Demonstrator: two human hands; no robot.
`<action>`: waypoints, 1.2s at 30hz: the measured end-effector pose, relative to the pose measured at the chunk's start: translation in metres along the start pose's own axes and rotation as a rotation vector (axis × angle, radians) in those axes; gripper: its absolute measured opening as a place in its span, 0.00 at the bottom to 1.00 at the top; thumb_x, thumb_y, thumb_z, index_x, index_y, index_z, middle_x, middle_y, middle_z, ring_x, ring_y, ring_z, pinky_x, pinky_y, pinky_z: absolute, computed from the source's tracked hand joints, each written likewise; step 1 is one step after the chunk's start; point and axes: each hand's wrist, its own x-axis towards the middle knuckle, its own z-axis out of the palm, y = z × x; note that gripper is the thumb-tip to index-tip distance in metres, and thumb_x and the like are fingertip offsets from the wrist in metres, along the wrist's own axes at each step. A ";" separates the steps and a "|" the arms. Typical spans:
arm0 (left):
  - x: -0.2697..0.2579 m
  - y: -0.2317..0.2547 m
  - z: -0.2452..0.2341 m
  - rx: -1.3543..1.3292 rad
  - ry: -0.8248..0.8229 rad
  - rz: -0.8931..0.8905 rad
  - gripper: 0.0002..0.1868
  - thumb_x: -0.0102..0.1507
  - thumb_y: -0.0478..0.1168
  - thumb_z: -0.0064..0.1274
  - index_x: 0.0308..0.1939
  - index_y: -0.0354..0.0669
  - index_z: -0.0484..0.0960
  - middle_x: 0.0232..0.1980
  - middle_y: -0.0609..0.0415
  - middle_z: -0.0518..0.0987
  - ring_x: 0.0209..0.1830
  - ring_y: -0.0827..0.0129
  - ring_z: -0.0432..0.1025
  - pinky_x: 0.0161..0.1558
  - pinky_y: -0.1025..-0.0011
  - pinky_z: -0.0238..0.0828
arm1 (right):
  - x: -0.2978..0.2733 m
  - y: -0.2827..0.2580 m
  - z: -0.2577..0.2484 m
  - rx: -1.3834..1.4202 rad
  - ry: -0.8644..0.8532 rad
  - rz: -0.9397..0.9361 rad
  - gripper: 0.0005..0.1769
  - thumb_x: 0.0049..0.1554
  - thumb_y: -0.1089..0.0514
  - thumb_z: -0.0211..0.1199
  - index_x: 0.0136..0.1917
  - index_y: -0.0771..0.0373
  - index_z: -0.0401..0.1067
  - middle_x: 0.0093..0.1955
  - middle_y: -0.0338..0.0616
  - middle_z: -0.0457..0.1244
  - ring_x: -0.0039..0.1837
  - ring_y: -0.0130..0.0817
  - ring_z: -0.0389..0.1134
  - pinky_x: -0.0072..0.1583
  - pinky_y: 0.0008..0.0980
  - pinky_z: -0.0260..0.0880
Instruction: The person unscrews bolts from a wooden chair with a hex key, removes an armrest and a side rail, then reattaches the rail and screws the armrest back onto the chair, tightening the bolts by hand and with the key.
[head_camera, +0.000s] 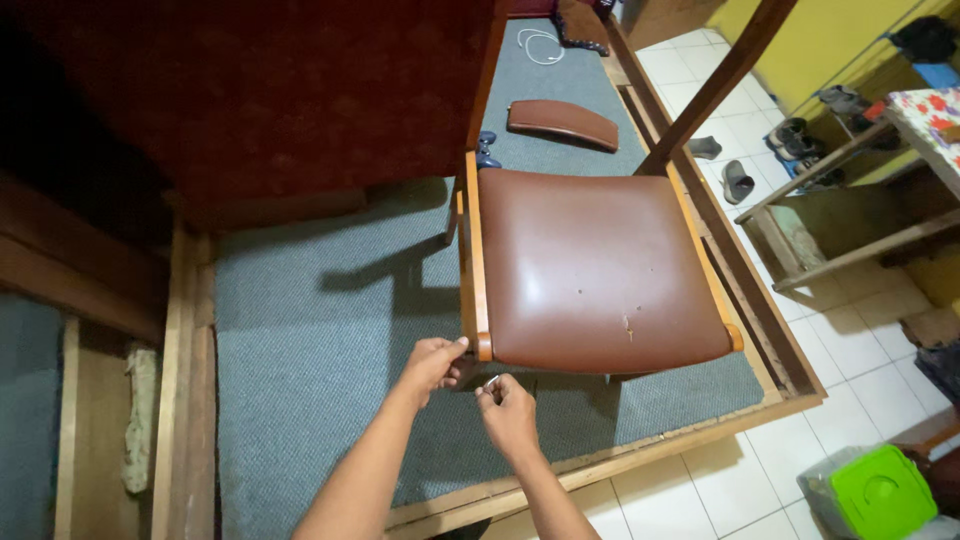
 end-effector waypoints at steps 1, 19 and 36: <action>-0.001 0.002 0.000 -0.004 -0.021 -0.003 0.14 0.65 0.45 0.57 0.34 0.37 0.81 0.27 0.55 0.78 0.21 0.75 0.70 0.23 0.75 0.67 | -0.001 0.000 0.001 0.006 0.008 -0.004 0.11 0.54 0.58 0.68 0.37 0.67 0.70 0.29 0.44 0.64 0.33 0.29 0.62 0.40 0.33 0.67; -0.007 0.005 0.008 0.392 0.032 0.129 0.23 0.70 0.50 0.48 0.31 0.35 0.83 0.24 0.55 0.78 0.20 0.74 0.69 0.25 0.74 0.69 | -0.021 -0.010 0.015 0.008 0.081 0.092 0.12 0.53 0.59 0.68 0.37 0.67 0.69 0.29 0.44 0.63 0.33 0.29 0.61 0.39 0.34 0.66; 0.004 -0.003 0.005 0.299 0.050 0.005 0.25 0.69 0.54 0.48 0.31 0.35 0.81 0.23 0.54 0.76 0.18 0.72 0.68 0.21 0.72 0.66 | -0.017 0.003 0.020 0.012 0.148 0.051 0.12 0.53 0.59 0.69 0.36 0.67 0.69 0.29 0.45 0.63 0.33 0.29 0.62 0.40 0.33 0.67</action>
